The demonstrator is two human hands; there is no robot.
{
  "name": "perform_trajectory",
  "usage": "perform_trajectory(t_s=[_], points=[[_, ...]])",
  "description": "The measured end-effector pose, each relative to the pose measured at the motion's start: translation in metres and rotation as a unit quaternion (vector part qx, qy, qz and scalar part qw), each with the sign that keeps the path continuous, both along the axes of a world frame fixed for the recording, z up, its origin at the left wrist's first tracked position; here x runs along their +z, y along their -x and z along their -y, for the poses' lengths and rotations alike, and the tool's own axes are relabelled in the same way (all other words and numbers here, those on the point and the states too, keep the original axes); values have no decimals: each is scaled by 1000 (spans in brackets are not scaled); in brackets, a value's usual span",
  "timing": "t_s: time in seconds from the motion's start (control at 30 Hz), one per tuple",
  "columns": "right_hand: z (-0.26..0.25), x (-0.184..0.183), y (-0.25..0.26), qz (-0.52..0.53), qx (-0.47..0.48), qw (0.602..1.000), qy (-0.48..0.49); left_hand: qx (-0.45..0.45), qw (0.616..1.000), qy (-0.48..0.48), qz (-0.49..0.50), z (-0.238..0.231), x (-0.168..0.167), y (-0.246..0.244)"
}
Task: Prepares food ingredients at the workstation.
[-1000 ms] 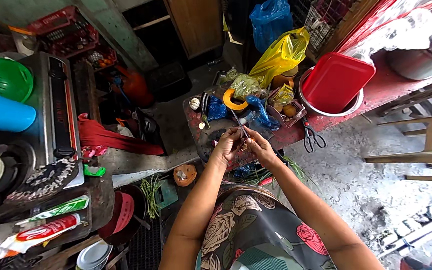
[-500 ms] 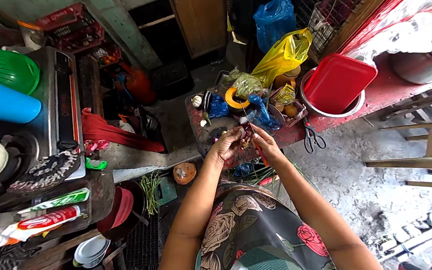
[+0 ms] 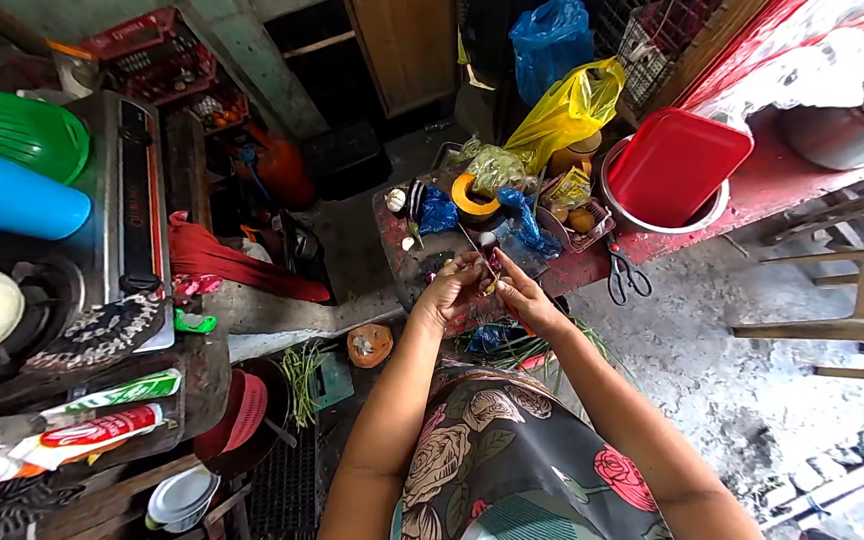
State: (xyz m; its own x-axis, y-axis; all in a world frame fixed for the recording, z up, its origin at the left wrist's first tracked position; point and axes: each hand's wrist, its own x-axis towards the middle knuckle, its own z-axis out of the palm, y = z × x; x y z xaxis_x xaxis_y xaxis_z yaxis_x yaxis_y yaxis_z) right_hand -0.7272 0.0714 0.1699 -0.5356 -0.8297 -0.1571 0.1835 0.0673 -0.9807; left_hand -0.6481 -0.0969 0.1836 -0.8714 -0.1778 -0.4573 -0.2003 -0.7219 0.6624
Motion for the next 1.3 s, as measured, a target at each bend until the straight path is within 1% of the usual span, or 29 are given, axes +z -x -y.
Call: perform_trajectory(t_s=[0.2,0.3,0.5,0.67,0.83,0.93,1.03,1.13,1.23,1.3], points=[[-5,0,-1,-19,29,999,-22,10,999,42,-7,-3,3,-3],[-4,-4,-5,-41,18,999,-10,18,998,55,-2,-6,5,-4],[-2,-9,-8,-80,4,997,-21,39,994,85,57,-11,12,-5],[2,-10,-17,-108,-43,993,-20,52,990,106,72,-18,19,-6],[7,-6,-20,-75,-63,995,-11,49,991,102,75,-20,19,-8],[2,-5,-19,-53,-27,998,1,39,993,91,68,-16,17,-13],[-2,0,-18,-37,8,999,-19,34,991,103,78,-14,17,-16],[1,-2,-19,-33,-23,999,-28,40,990,111,83,-18,15,-14],[8,-2,-21,-7,-59,998,-12,41,989,115,84,-19,14,-13],[9,-2,-22,7,-64,998,-7,41,990,113,79,-18,12,-13]])
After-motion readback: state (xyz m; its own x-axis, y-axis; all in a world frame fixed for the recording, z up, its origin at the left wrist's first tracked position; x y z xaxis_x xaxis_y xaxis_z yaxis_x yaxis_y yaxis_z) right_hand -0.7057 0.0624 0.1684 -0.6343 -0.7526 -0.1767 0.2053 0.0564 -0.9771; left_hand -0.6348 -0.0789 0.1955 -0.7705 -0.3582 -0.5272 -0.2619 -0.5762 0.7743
